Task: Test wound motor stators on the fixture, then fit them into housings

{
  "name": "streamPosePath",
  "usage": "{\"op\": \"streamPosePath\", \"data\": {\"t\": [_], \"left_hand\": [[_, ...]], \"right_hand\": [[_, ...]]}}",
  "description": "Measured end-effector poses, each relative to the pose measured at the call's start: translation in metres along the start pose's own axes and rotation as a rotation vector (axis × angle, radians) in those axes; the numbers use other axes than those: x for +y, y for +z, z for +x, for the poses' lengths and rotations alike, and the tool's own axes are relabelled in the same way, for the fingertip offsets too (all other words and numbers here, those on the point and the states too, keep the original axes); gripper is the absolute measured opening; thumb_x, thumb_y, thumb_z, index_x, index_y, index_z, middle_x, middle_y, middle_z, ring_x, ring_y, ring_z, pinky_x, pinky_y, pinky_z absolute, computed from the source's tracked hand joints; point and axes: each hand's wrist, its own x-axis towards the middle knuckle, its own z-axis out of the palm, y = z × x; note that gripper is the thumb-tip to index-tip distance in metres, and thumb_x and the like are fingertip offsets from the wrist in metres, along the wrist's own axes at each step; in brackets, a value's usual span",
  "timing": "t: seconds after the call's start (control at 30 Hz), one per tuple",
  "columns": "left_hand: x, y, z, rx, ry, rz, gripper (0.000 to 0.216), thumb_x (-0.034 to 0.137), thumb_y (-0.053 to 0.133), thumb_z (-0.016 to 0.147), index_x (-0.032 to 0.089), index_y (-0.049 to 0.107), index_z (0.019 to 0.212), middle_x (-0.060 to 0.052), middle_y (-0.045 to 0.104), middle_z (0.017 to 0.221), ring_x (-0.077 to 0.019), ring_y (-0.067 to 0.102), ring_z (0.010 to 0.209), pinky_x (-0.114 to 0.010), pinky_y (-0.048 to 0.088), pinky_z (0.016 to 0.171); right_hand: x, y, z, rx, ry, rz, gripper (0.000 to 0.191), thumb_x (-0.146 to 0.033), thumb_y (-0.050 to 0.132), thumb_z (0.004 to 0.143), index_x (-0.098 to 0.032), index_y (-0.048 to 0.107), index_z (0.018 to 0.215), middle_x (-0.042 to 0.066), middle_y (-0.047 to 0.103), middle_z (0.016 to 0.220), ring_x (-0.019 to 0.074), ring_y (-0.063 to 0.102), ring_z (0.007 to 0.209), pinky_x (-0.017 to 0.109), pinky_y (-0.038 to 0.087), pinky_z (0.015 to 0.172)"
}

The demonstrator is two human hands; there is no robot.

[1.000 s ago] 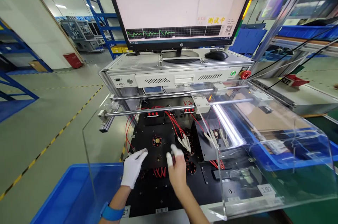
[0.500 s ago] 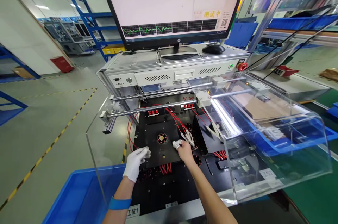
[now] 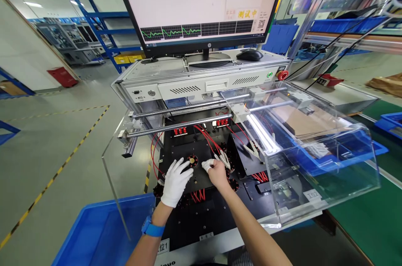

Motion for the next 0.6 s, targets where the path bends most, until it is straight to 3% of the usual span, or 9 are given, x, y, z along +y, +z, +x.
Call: {"op": "streamPosePath", "data": {"t": [0.17,0.37,0.6], "left_hand": [[-0.003,0.0,0.001,0.037,0.023,0.004,0.014,0.023,0.064,0.073,0.028,0.068,0.085,-0.001,0.065,0.108,-0.026,0.054,0.109,-0.049,0.042,0.095],[0.005,-0.013,0.001,0.118,0.119,-0.012,0.011,0.023,0.062,0.074,0.028,0.067,0.082,0.003,0.069,0.096,-0.0238,0.057,0.102,-0.049,0.043,0.093],[0.004,-0.009,0.0,0.207,0.237,-0.059,0.02,0.012,0.052,0.079,0.023,0.064,0.088,0.004,0.071,0.085,-0.0168,0.062,0.089,-0.041,0.046,0.089]], "right_hand": [[0.002,0.003,-0.02,0.106,-0.078,-0.291,0.025,-0.036,0.058,0.068,-0.018,0.053,0.052,0.0,0.049,0.053,0.012,0.041,0.051,0.026,0.031,0.052],[0.034,-0.003,-0.016,0.109,-0.028,-0.134,0.031,-0.043,0.054,0.071,-0.016,0.059,0.057,0.003,0.056,0.055,0.015,0.049,0.054,0.027,0.038,0.054],[0.041,-0.006,0.001,0.188,-0.017,-0.09,0.033,-0.048,0.054,0.07,-0.018,0.063,0.06,0.005,0.06,0.056,0.0206,0.057,0.058,0.033,0.045,0.057]]}}
